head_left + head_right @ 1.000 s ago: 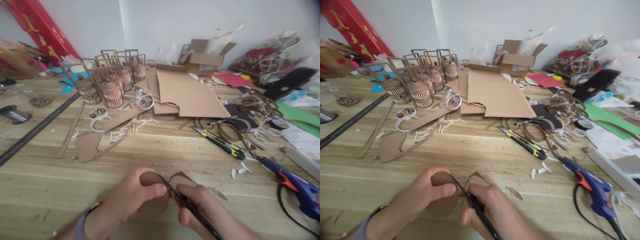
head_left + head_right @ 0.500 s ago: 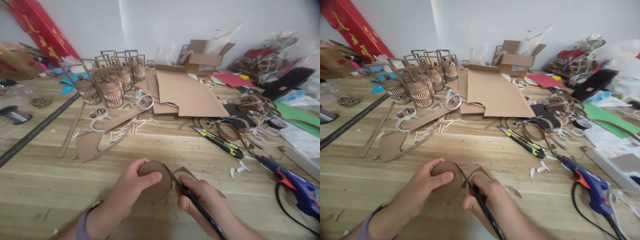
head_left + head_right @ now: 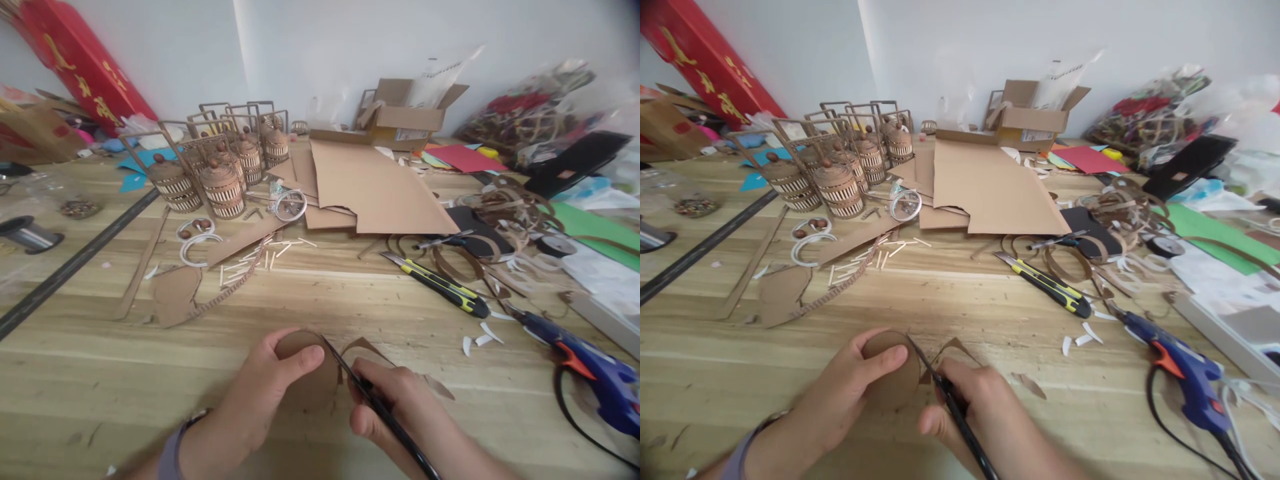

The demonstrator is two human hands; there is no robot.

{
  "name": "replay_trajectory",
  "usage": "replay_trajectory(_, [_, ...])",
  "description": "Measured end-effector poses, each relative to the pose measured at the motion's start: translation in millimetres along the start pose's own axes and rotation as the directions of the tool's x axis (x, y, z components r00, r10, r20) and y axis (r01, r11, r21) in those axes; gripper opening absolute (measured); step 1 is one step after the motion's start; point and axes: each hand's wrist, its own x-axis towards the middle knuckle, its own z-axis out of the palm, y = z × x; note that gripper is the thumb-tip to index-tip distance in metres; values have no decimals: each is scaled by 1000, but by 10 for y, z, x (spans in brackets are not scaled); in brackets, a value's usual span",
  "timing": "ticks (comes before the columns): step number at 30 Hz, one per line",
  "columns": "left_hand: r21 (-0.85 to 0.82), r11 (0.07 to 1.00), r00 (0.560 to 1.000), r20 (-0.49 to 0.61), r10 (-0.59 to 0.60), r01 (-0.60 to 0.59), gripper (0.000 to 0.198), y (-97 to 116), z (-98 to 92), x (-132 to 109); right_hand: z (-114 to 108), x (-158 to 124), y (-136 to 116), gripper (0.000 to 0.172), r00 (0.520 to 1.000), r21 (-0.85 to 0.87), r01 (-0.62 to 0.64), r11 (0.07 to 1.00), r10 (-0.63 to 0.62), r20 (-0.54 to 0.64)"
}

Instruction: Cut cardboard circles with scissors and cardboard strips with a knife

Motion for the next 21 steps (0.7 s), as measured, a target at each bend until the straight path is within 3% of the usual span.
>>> replay_trajectory(9, [108,994,999,-32,23,-19,54,-39,-17,-14,-61,-5,-58,70,997,1,73,997,-73,16])
replay_trajectory(21, [172,985,998,-51,21,-12,58,-48,-6,-5,-106,-29,-203,80,993,26,-94,995,91,76])
